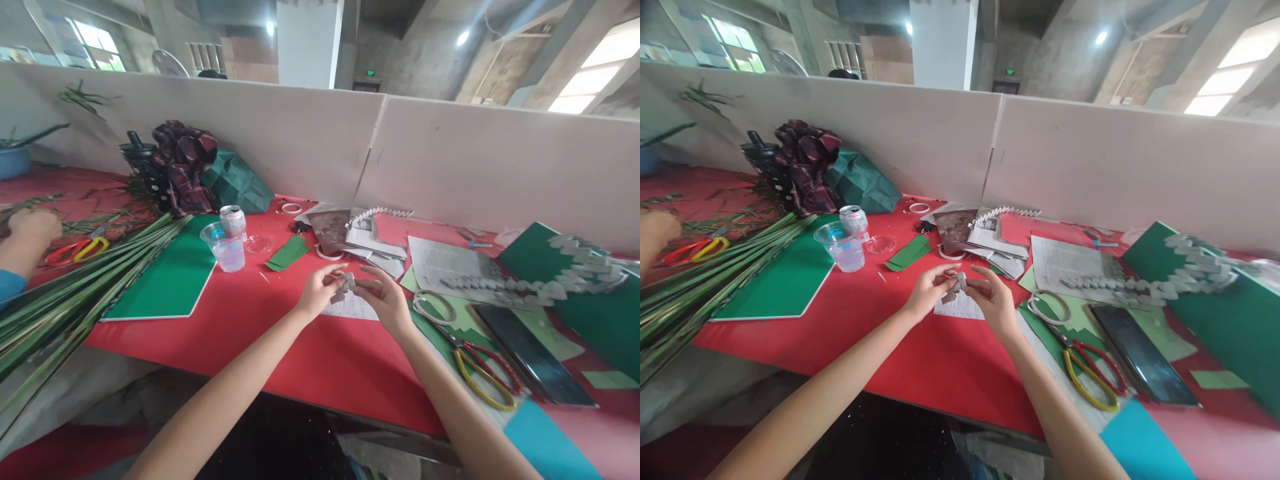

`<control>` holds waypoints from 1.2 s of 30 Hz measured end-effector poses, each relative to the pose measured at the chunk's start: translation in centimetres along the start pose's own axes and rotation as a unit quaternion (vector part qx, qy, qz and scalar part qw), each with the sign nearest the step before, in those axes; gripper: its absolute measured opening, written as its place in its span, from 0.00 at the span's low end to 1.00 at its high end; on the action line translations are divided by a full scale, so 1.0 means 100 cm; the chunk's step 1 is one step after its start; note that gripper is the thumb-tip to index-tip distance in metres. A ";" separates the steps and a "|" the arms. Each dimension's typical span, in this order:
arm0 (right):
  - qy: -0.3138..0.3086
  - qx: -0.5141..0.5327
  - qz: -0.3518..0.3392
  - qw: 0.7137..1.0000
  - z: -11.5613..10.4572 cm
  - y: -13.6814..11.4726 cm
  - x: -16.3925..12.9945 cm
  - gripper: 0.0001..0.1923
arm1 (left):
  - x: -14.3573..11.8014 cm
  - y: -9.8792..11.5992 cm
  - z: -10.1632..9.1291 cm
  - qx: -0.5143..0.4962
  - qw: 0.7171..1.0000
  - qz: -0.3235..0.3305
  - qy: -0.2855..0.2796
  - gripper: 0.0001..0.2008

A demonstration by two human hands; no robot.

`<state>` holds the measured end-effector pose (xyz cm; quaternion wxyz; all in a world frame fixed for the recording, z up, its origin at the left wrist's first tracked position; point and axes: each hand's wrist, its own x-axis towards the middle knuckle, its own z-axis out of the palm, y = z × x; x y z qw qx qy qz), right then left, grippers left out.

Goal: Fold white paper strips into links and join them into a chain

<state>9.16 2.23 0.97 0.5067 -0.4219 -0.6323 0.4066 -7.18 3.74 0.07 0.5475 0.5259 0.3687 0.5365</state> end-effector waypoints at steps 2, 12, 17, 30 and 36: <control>-0.012 -0.008 -0.017 1.000 0.001 0.000 0.000 0.19 | 0.002 0.002 -0.002 -0.011 1.000 -0.008 0.014 0.20; 0.029 -0.059 -0.039 0.997 0.000 0.009 -0.001 0.08 | -0.005 0.000 0.001 0.066 0.994 0.087 -0.012 0.15; -0.001 -0.079 -0.065 0.995 -0.002 0.007 0.001 0.12 | 0.000 0.003 -0.002 0.020 1.000 0.022 -0.003 0.17; -0.063 -0.238 -0.171 0.954 -0.012 0.004 0.000 0.17 | 0.003 0.005 -0.009 -0.065 0.995 -0.066 -0.023 0.19; -0.033 -0.245 -0.198 0.949 -0.010 0.003 -0.002 0.15 | 0.001 0.007 -0.008 -0.092 0.991 -0.090 -0.029 0.18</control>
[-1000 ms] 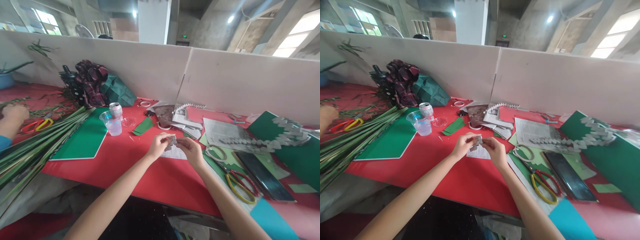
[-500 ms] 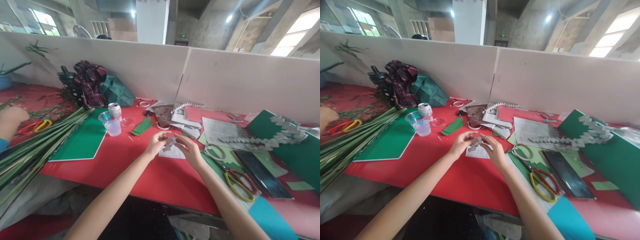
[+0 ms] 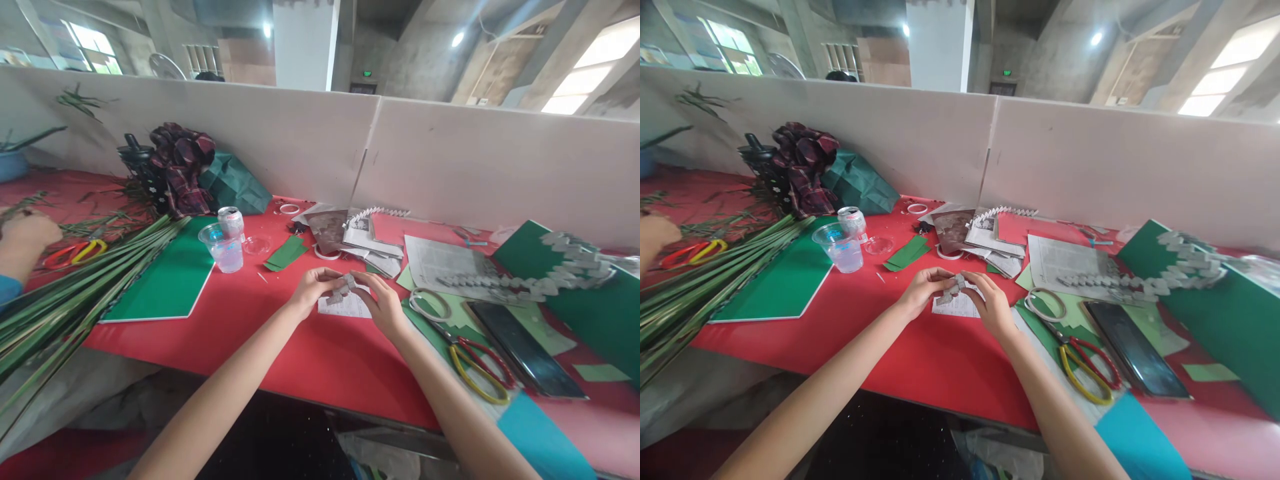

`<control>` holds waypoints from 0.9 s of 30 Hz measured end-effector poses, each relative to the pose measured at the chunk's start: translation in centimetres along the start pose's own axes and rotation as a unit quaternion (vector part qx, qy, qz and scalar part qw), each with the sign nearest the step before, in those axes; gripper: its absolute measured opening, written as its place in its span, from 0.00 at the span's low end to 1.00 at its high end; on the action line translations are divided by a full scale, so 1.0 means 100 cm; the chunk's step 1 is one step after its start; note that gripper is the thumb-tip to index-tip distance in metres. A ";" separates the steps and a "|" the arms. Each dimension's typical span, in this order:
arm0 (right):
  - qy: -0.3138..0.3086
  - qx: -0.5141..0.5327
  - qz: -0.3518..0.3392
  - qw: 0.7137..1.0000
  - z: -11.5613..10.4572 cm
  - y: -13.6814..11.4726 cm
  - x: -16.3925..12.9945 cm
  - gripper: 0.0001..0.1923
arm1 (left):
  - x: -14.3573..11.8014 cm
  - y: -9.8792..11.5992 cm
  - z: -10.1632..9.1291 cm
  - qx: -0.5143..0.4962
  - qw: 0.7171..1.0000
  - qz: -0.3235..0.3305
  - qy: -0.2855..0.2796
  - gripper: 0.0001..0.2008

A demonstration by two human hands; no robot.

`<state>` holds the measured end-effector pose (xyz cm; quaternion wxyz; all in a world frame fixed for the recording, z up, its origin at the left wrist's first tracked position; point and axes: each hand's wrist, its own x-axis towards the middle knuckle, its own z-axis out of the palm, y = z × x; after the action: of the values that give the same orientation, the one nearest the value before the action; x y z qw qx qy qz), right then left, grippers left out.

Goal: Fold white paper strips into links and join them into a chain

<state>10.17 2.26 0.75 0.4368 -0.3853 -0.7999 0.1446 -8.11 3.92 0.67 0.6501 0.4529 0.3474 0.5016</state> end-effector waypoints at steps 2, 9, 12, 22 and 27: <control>0.007 -0.006 -0.003 1.000 0.000 -0.001 0.000 0.14 | -0.001 0.001 0.001 0.001 1.000 -0.004 -0.012 0.18; 0.026 -0.032 -0.003 0.999 -0.001 -0.003 -0.001 0.12 | -0.003 0.001 0.001 0.019 0.999 0.002 -0.050 0.17; 0.029 -0.043 -0.004 0.999 0.000 -0.003 -0.002 0.11 | -0.003 0.000 0.000 0.023 0.998 -0.004 -0.063 0.18; 0.036 0.009 0.026 0.999 0.002 -0.006 -0.003 0.09 | -0.005 -0.003 0.003 0.031 0.999 0.011 -0.032 0.18; -0.010 0.183 0.141 0.973 0.002 -0.013 0.007 0.17 | -0.005 -0.006 0.005 0.114 0.990 0.080 0.004 0.16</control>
<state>9.13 1.96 1.83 0.4675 -0.4061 -0.7017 0.3523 -7.57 3.30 0.33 0.5506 0.5483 0.3673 0.5112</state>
